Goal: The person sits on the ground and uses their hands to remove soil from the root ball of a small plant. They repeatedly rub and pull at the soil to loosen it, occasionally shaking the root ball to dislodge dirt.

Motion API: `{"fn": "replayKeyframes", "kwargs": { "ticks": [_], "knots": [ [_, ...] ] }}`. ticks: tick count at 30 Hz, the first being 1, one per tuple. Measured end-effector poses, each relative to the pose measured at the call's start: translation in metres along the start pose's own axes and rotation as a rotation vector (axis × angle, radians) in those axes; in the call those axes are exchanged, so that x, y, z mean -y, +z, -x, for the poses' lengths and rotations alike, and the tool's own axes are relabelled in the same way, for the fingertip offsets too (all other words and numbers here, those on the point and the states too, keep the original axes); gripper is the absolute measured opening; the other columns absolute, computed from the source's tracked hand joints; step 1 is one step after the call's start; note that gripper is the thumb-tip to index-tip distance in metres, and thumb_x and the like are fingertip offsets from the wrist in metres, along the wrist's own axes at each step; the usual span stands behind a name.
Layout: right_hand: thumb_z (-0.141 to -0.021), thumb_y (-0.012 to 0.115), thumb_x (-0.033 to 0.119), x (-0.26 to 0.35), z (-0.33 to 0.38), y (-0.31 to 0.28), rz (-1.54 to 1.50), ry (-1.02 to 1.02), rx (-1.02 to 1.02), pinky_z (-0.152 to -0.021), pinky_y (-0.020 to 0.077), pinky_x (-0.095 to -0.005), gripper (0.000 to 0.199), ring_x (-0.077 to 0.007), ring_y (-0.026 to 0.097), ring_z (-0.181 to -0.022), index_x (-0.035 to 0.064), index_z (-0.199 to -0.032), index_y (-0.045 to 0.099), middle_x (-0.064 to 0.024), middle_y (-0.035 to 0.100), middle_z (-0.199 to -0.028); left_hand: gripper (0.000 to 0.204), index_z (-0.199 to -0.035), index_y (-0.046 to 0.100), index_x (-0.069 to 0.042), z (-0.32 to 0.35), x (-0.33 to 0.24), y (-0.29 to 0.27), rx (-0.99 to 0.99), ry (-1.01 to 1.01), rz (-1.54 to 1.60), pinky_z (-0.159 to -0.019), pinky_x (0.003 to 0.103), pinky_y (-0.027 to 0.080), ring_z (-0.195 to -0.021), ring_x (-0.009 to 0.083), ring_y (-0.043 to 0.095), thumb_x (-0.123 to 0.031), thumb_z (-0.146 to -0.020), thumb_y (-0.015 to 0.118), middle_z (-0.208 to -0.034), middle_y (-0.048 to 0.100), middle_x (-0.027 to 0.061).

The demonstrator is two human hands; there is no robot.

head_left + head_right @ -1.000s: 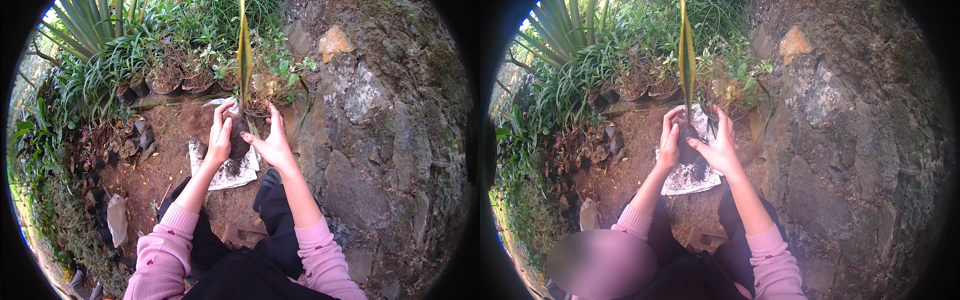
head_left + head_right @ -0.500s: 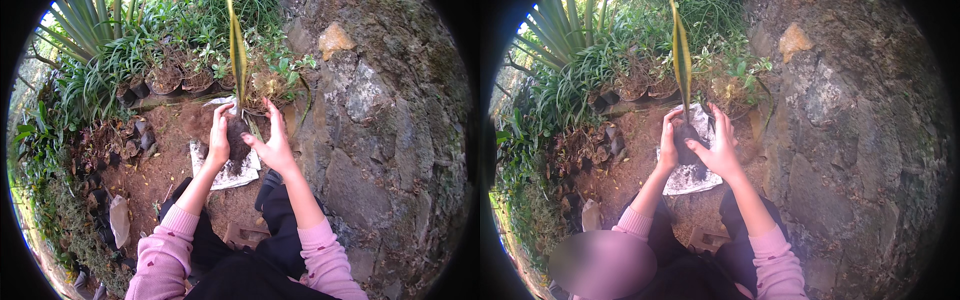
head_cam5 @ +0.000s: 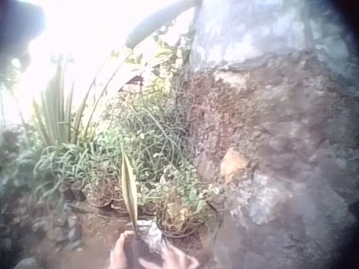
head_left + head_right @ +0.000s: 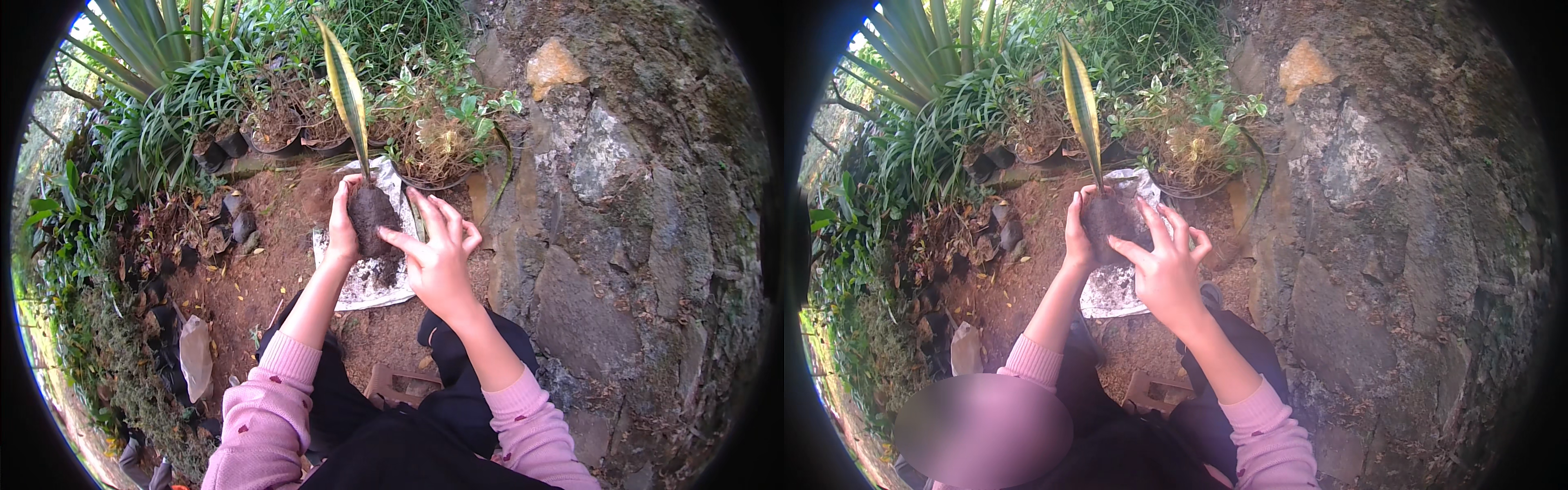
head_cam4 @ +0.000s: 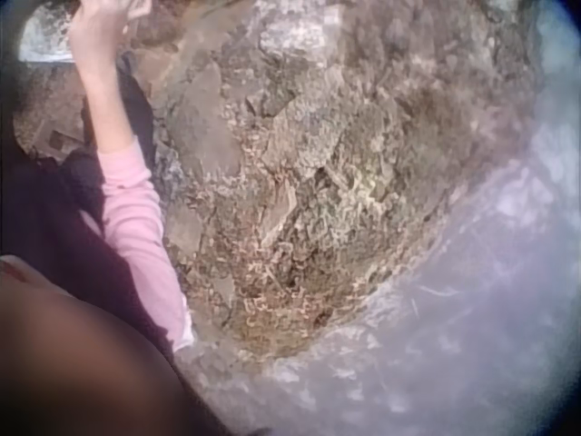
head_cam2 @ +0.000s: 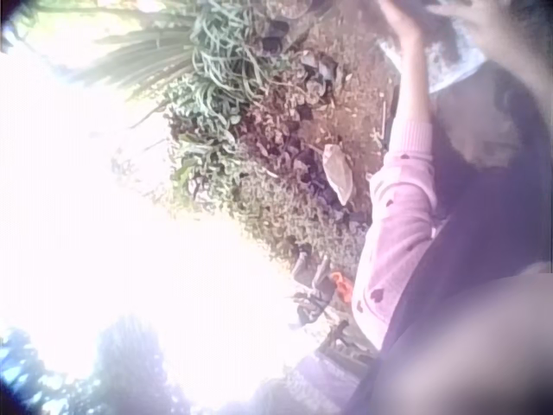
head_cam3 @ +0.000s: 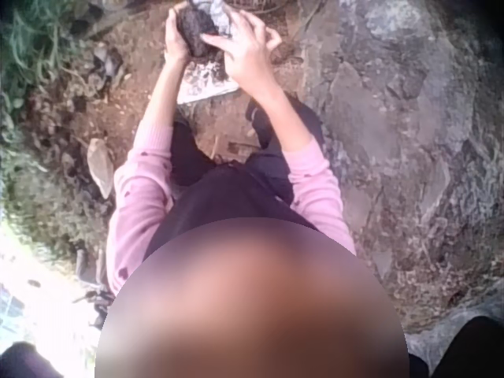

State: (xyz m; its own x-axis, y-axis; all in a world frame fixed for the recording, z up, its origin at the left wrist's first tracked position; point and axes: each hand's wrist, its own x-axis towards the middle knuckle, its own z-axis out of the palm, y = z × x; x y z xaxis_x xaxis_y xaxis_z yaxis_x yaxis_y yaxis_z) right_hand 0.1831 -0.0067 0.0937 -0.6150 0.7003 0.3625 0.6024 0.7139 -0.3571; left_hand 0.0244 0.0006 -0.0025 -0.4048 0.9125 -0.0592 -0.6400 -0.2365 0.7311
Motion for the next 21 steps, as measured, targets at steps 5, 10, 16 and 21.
{"fn": "replayKeyframes", "kwargs": {
  "ticks": [5,10,16,21],
  "knots": [
    [-0.070,0.053,-0.004,0.002,0.002,-0.003,-0.094,0.063,-0.026,-0.100,0.0243,-0.0438,0.057,-0.0302,0.037,-0.125,0.0232,-0.119,0.063,-0.0163,0.041,-0.138,0.049,-0.107,0.051,-0.006,0.003,-0.009,0.002,0.189,-0.082,0.073,-0.079,0.035,0.049,-0.084,0.0214,0.060,-0.048,-0.096,0.030,-0.092,0.061,0.0108],
    [-0.071,0.052,-0.004,0.001,-0.003,-0.009,-0.192,0.140,-0.141,-0.101,0.0271,-0.0433,0.053,-0.0305,0.043,-0.121,0.0183,-0.118,0.062,-0.0135,0.046,-0.132,0.054,-0.107,0.051,-0.003,0.010,-0.018,0.014,0.224,-0.159,0.149,-0.079,0.037,0.049,-0.085,0.0237,0.060,-0.052,-0.094,0.029,-0.091,0.060,0.0136],
    [-0.068,0.058,-0.003,-0.001,0.002,-0.006,-0.067,0.017,-0.177,-0.096,0.0262,-0.0387,0.044,-0.0256,0.045,-0.117,0.0210,-0.103,0.070,-0.0105,0.049,-0.129,0.057,-0.107,0.050,-0.002,0.007,-0.017,0.011,0.244,-0.149,0.239,-0.078,0.038,0.049,-0.082,0.0246,0.060,-0.053,-0.093,0.029,-0.089,0.060,0.0140],
    [-0.068,0.060,-0.001,0.003,-0.001,-0.003,-0.052,0.048,-0.151,-0.094,0.0252,-0.0394,0.046,-0.0260,0.043,-0.119,0.0263,-0.104,0.070,-0.0092,0.049,-0.131,0.058,-0.107,0.050,-0.001,0.007,-0.015,0.009,0.202,-0.155,0.258,-0.076,0.038,0.051,-0.080,0.0260,0.060,-0.054,-0.093,0.030,-0.089,0.060,0.0147]
  ]
}}
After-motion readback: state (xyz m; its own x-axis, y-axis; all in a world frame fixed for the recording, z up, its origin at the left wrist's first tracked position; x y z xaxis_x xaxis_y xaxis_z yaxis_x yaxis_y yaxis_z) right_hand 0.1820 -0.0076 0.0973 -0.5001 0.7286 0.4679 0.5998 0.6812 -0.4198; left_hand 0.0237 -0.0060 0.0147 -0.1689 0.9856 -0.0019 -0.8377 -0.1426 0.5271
